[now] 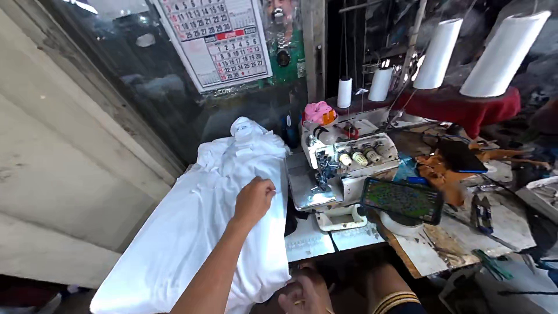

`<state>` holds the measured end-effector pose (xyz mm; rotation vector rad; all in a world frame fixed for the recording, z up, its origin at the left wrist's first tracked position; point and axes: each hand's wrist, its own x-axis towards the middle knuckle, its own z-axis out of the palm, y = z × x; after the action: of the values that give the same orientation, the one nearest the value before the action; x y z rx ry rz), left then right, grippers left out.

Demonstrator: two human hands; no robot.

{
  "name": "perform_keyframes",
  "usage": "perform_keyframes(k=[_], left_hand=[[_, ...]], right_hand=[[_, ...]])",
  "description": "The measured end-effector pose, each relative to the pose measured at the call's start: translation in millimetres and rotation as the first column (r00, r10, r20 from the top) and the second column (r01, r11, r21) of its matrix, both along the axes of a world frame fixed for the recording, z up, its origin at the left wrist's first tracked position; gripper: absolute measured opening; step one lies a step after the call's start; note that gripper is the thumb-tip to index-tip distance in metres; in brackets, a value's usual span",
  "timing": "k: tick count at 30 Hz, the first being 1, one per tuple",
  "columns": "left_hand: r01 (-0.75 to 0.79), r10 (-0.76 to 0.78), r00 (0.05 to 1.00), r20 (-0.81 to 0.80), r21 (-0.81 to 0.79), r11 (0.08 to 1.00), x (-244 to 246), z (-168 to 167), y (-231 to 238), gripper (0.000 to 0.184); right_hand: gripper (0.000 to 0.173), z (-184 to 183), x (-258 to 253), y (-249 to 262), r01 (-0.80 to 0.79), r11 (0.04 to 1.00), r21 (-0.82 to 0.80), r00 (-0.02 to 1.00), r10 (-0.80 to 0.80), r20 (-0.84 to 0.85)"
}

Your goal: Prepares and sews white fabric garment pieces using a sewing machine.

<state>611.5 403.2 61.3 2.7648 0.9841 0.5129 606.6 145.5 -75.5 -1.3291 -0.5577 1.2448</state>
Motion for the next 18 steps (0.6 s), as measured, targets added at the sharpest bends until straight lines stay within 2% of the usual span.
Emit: perform_keyframes(k=[1,4,8,10,12,15,18], left_hand=[[0.031,-0.029,0.997,0.068,-0.03,0.999,-4.2,7.5,-1.3,0.01],[0.105,-0.089,0.97,0.224,-0.058,0.993,-15.1,33.0,-1.8,0.008],[0.196,-0.201,0.937,0.286,0.047,0.979,-24.2,54.7,2.8,0.011],[0.267,-0.278,0.911,0.306,0.076,0.961,-19.4,62.8,4.0,0.015],[0.34,-0.345,0.871,0.349,0.08,0.937,-9.6,71.8,1.9,0.018],[0.46,-0.412,0.748,0.521,0.04,0.887,16.1,84.8,-6.8,0.015],[0.582,-0.363,0.596,0.716,-0.074,0.81,44.0,69.9,-18.2,0.013]], right_hand=[[0.068,-6.3,1.1,3.9,0.0,1.0,-0.012,0.999,0.0,0.038],[0.037,-19.5,8.7,6.0,-0.114,0.993,0.016,0.982,0.11,0.151],[0.028,-6.2,23.5,-19.8,-0.19,0.963,0.19,0.953,0.134,0.274],[0.021,3.7,34.2,-32.3,-0.158,0.913,0.375,0.973,0.08,0.216],[0.01,16.3,46.7,-42.3,-0.103,0.81,0.577,0.991,0.036,0.127],[0.005,38.7,72.7,-58.1,-0.053,0.733,0.678,0.995,-0.018,0.098],[0.004,39.6,95.2,-74.6,-0.081,0.766,0.638,0.989,-0.017,0.146]])
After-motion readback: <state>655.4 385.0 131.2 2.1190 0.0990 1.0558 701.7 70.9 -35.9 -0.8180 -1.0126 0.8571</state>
